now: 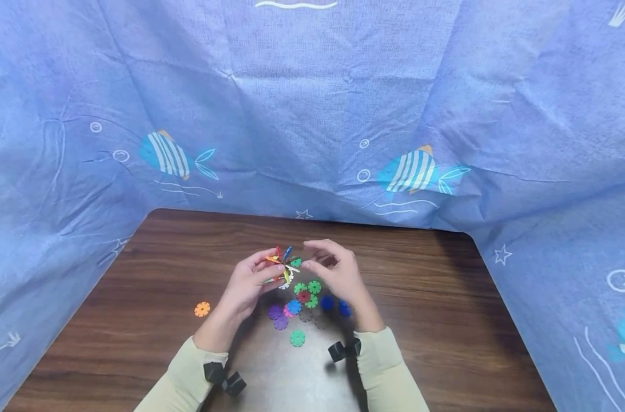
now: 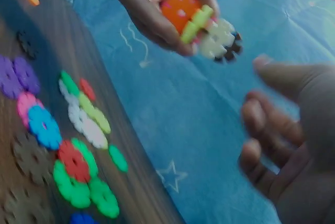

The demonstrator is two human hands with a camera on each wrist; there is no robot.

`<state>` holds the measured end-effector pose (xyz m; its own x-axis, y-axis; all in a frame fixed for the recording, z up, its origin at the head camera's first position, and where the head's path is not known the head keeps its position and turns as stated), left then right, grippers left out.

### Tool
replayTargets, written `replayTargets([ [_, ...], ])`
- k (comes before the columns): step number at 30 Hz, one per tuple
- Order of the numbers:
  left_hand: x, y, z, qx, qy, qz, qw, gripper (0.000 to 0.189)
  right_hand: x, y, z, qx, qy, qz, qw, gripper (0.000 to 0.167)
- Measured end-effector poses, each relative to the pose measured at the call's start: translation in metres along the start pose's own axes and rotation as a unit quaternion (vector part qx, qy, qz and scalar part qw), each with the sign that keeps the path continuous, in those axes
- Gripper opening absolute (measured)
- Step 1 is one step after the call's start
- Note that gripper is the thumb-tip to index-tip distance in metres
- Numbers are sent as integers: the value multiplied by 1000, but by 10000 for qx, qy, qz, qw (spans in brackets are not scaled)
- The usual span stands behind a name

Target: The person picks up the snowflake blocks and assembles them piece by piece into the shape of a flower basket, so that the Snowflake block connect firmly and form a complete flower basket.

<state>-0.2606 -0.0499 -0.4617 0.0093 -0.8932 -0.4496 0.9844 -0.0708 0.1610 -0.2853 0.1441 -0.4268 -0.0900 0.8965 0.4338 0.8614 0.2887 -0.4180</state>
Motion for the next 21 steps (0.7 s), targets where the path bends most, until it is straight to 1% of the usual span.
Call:
replayTargets([
  [2,2,-1,0,-32,106,68,9999,46,3,1,10,-381,298,-113,9988,26],
  [3,3,-2,-1,-40,171,100,9998,44,3,1,16,-538,500,-257,9970,23],
  [4,4,-2,-1,-48,225,125,9997,41,1,1,21,-664,716,-476,9941,21],
  [5,4,-3,-1,-62,279,135,9995,38,-2,2,26,-708,968,-754,9899,20],
  [8,6,-4,-1,-66,483,177,9987,33,-14,4,39,-601,1630,-1663,9706,21],
  [10,7,-4,1,-108,494,188,9985,32,-22,6,47,-438,2027,-2075,9560,20],
  [12,9,-4,2,-132,461,226,9986,33,-29,9,51,-313,2328,-2258,9454,18],
  [16,11,-5,3,-124,312,299,9990,40,-40,14,52,4,2869,-2378,9280,22],
  [20,11,-7,0,63,277,176,9994,51,-51,19,50,200,3376,-2518,9068,25],
  [21,10,-7,-1,110,262,124,9995,50,-53,20,51,197,3438,-2544,9037,23],
])
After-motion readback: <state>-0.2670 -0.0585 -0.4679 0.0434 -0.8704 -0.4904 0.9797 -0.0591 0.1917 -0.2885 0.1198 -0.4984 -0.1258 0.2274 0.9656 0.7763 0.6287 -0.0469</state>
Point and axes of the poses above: each hand's wrist, its own y-axis away from the middle knuckle, its own x-axis out of the back of the hand, z = x × y, the point moved 7 cm from there along -y, towards the middle knuckle, and after that the axes turned 7 degrees about y, right-handed, at the moved point
